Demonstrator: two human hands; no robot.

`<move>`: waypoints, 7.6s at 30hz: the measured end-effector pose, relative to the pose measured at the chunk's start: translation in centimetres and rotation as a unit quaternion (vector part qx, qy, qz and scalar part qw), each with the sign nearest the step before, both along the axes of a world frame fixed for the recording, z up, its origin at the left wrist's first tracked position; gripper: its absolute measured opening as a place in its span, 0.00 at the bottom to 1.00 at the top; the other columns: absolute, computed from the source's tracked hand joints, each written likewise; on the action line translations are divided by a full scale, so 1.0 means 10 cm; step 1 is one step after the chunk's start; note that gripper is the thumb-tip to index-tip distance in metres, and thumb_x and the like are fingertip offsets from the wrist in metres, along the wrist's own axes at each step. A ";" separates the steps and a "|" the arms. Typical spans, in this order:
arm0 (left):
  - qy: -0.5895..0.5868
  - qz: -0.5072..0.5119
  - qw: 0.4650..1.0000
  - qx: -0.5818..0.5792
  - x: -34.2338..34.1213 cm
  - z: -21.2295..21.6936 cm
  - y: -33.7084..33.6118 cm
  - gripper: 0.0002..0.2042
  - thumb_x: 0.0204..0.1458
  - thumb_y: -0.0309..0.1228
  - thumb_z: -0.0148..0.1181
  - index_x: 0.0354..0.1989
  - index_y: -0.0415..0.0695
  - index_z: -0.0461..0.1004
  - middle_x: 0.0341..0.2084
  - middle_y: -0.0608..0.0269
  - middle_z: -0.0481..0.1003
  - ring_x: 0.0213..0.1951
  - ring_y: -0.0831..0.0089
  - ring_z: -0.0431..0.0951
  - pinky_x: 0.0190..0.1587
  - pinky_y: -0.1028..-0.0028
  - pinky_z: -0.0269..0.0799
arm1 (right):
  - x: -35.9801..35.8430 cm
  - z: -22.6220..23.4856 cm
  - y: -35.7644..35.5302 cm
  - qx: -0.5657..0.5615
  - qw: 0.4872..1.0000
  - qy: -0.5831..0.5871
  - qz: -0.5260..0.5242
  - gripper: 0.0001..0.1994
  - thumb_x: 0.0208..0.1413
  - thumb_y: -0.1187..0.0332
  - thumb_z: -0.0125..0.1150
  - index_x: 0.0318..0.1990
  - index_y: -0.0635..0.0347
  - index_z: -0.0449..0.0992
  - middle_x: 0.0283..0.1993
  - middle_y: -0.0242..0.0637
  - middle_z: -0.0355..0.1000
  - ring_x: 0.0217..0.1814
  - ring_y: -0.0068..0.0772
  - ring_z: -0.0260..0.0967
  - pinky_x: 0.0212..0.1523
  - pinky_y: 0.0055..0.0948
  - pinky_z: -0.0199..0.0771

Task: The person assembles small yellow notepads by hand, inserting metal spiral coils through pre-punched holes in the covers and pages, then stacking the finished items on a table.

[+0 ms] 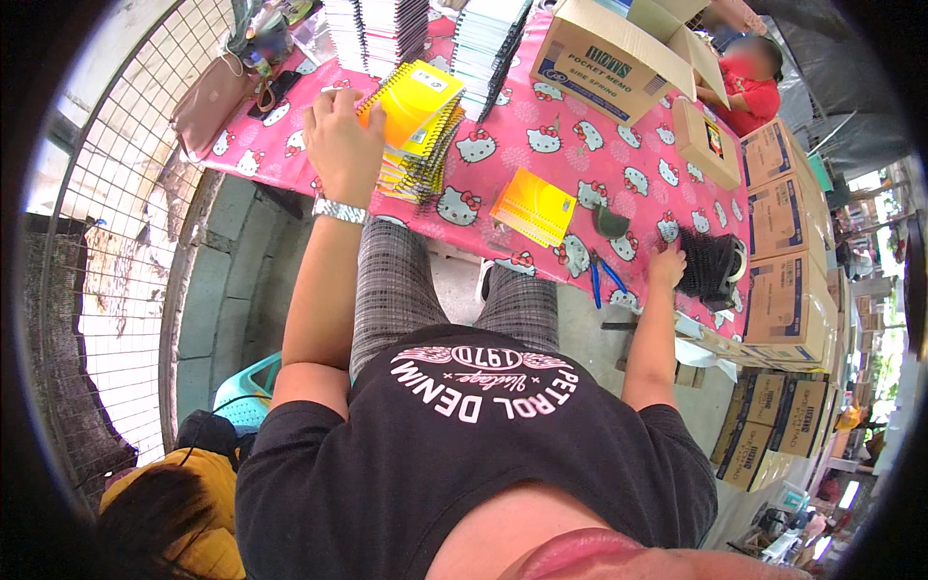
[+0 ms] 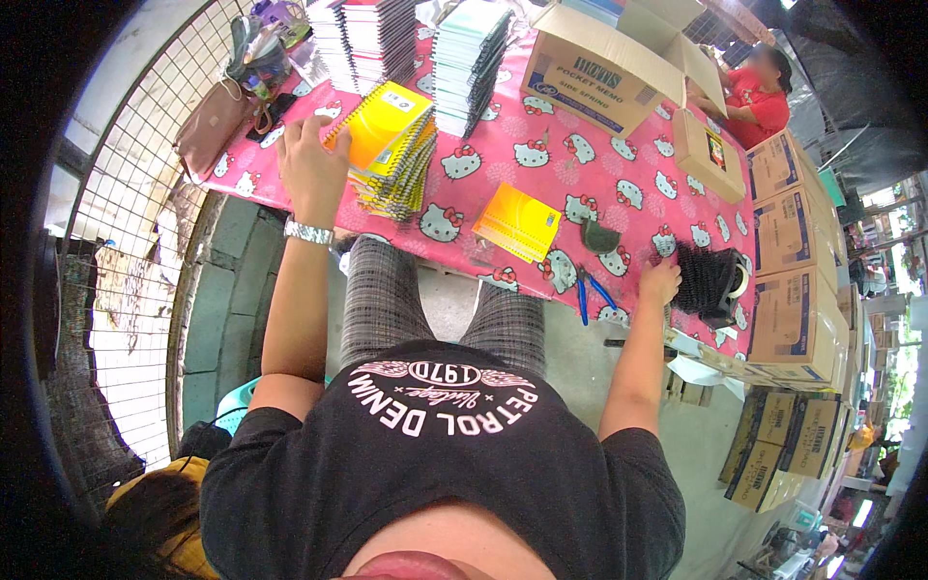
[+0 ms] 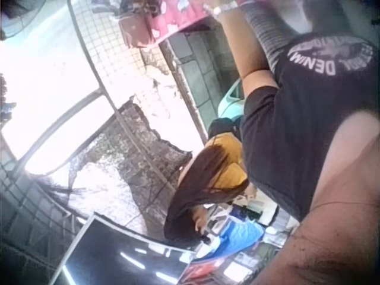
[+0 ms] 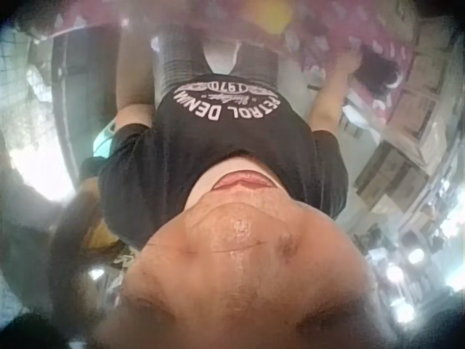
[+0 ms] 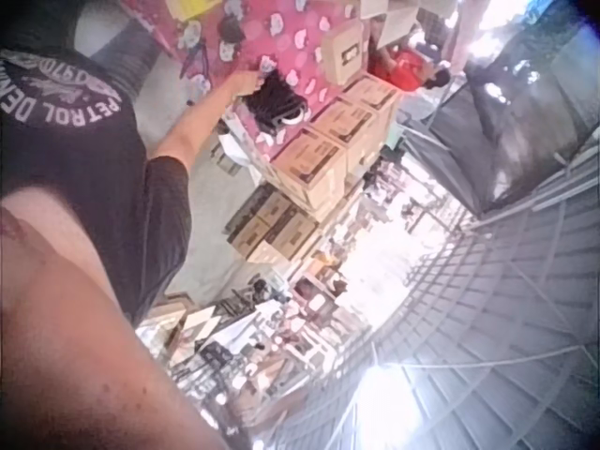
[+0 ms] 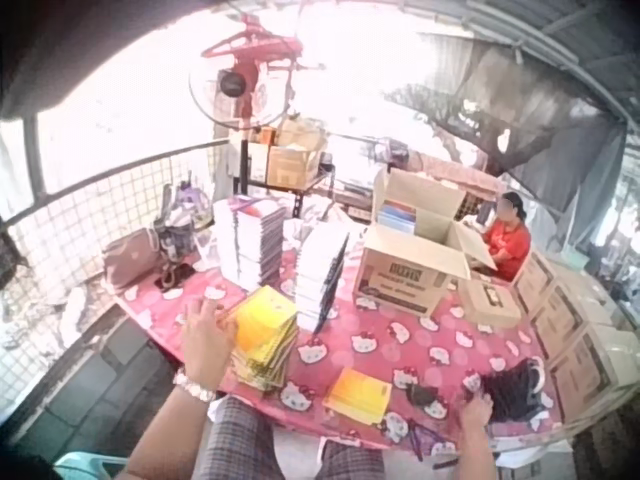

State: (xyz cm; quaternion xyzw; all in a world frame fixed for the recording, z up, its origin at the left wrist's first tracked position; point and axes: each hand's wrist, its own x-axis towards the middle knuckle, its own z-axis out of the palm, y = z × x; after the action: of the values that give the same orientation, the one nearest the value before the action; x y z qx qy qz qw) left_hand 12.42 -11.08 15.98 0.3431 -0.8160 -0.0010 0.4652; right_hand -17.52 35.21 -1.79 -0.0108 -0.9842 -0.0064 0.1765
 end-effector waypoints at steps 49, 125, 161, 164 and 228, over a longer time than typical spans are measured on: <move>-0.212 -0.481 0.851 -0.021 -1.35 -1.31 1.22 0.13 0.51 0.45 0.57 0.35 0.49 0.74 0.30 0.63 0.75 0.41 0.64 0.75 0.54 0.59 0.61 | 0.99 0.15 -1.47 -0.543 0.739 -0.140 0.372 0.12 0.45 0.80 0.64 0.39 0.61 0.75 0.36 0.33 0.67 0.34 0.24 0.68 0.37 0.22 0.69; -0.291 -0.483 0.821 0.090 -1.45 -1.25 1.13 0.26 0.36 0.57 0.66 0.40 0.53 0.75 0.37 0.68 0.73 0.51 0.68 0.69 0.53 0.48 0.59 | 0.53 0.72 -1.48 -0.549 0.534 -0.519 0.379 0.24 0.42 0.65 0.60 0.50 0.64 0.74 0.57 0.43 0.67 0.59 0.40 0.65 0.61 0.36 0.61; -0.133 -0.572 0.708 0.392 -1.52 -1.42 0.85 0.16 0.42 0.28 0.68 0.40 0.39 0.72 0.33 0.58 0.75 0.36 0.70 0.76 0.42 0.71 0.71 | 0.34 0.70 -1.87 -0.585 0.411 -0.558 0.421 0.22 0.43 0.63 0.67 0.47 0.63 0.76 0.51 0.39 0.71 0.54 0.32 0.67 0.57 0.35 0.63; -0.170 -0.544 0.721 0.396 -1.53 -1.37 0.85 0.14 0.44 0.29 0.67 0.37 0.39 0.72 0.29 0.54 0.76 0.35 0.70 0.77 0.39 0.69 0.71 | 0.10 0.53 -1.79 -0.359 0.739 -0.437 0.366 0.26 0.41 0.58 0.69 0.49 0.60 0.76 0.55 0.45 0.68 0.59 0.41 0.64 0.59 0.40 0.61; -0.232 -0.305 0.737 0.557 -0.62 0.68 -0.45 0.27 0.54 0.55 0.52 0.49 0.41 0.72 0.34 0.62 0.78 0.33 0.75 0.78 0.37 0.71 0.73 | 1.86 1.98 -3.63 -0.736 0.312 -0.570 0.190 0.18 0.64 0.63 0.44 0.56 0.62 0.64 0.55 0.42 0.70 0.55 0.42 0.68 0.61 0.45 0.63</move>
State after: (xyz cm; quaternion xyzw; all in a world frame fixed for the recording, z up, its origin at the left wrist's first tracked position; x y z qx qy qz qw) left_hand 6.26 -15.55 22.83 0.2636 -0.8133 -0.5172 -0.0382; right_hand 1.05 -1.13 17.96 0.0569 -0.4145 0.7499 -0.5125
